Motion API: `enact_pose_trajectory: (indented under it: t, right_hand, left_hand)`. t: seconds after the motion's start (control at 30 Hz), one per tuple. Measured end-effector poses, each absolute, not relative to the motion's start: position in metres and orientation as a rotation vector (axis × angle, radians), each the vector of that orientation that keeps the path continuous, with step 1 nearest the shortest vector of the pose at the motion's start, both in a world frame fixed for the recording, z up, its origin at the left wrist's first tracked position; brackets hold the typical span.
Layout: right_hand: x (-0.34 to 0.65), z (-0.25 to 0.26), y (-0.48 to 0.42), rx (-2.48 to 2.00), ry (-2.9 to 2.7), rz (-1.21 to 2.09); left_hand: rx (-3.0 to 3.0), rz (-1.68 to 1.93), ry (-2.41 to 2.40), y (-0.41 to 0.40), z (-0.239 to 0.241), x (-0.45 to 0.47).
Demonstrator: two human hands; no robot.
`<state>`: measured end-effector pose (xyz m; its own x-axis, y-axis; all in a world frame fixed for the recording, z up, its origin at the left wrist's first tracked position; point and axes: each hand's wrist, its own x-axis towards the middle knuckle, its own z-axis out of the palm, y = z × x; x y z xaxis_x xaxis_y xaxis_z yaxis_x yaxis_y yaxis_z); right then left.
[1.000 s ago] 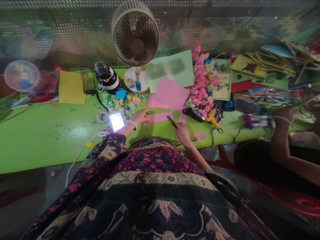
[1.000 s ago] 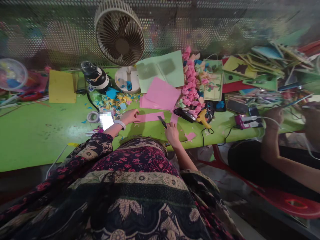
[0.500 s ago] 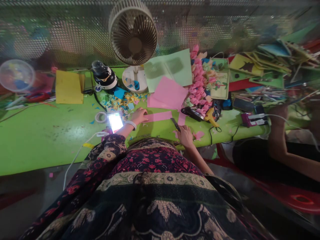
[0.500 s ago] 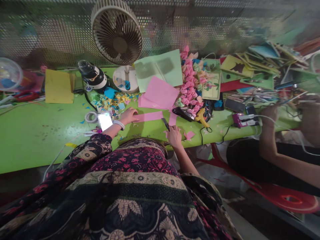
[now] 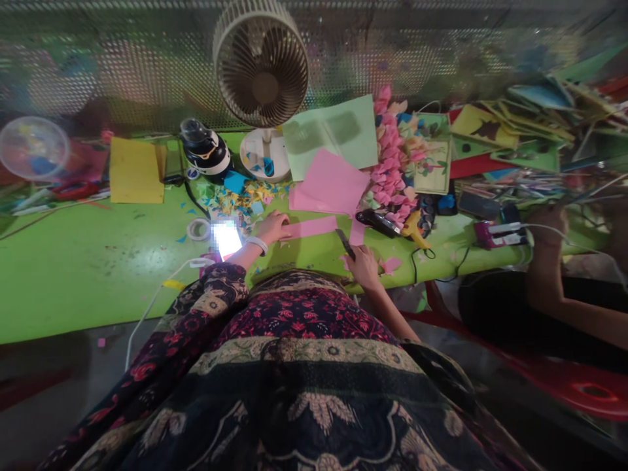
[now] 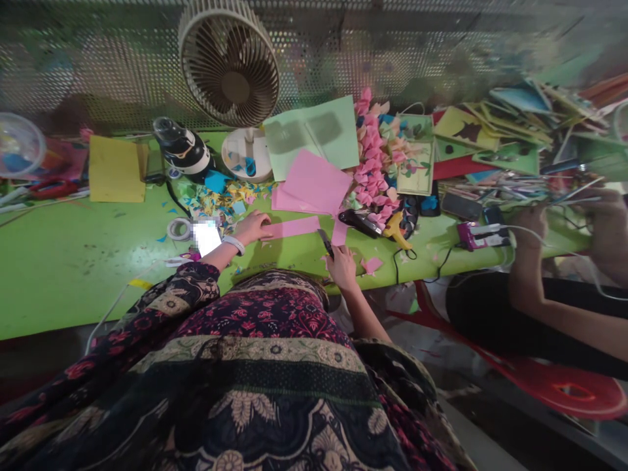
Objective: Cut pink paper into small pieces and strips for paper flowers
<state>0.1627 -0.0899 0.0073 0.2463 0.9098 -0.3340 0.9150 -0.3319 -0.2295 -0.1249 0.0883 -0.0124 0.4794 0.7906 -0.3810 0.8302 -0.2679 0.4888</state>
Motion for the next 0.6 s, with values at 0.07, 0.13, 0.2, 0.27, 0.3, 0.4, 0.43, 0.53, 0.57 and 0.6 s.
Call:
enact_pose_trajectory:
  t: [0.07,0.13,0.2,0.27,0.3,0.4,0.43,0.53,0.57,0.6]
  right_hand:
    - [0.1627,0.0073,-0.0894,2.475,1.802,-0.654]
    - [0.1633,0.0078,-0.0896,2.48,1.798,-0.666]
    - [0.1637,0.0085,-0.0896,2.481,1.785,-0.678]
    - [0.1633,0.009,-0.0883,2.474,1.777,-0.685]
    - [0.1627,0.0092,-0.0871,2.469,1.773,-0.685]
    - [0.1602,0.0091,-0.0825,2.449,1.77,-0.681]
    - [0.1595,0.0089,-0.0813,2.439,1.774,-0.681]
    - [0.1586,0.0079,-0.0802,2.424,1.799,-0.68]
    - [0.1585,0.0073,-0.0801,2.423,1.807,-0.679]
    - [0.1582,0.0064,-0.0799,2.421,1.819,-0.678]
  left_hand:
    - [2.079,-0.078,1.333,0.0874,-0.0117,-0.1253]
    - [2.071,-0.084,1.341,0.0864,-0.0105,-0.1254]
    - [2.066,-0.083,1.348,0.0854,-0.009,-0.1252]
    - [2.065,-0.082,1.355,0.0846,-0.0078,-0.1249]
    - [2.064,-0.081,1.358,0.0843,-0.0073,-0.1247]
    - [2.061,-0.078,1.36,0.0836,-0.0065,-0.1245]
    - [2.061,-0.079,1.358,0.0833,-0.0063,-0.1246]
    - [2.059,-0.082,1.35,0.083,-0.0064,-0.1251]
    - [2.055,-0.083,1.349,0.083,-0.0065,-0.1254]
    - [2.052,-0.08,1.345,0.0831,-0.0067,-0.1257]
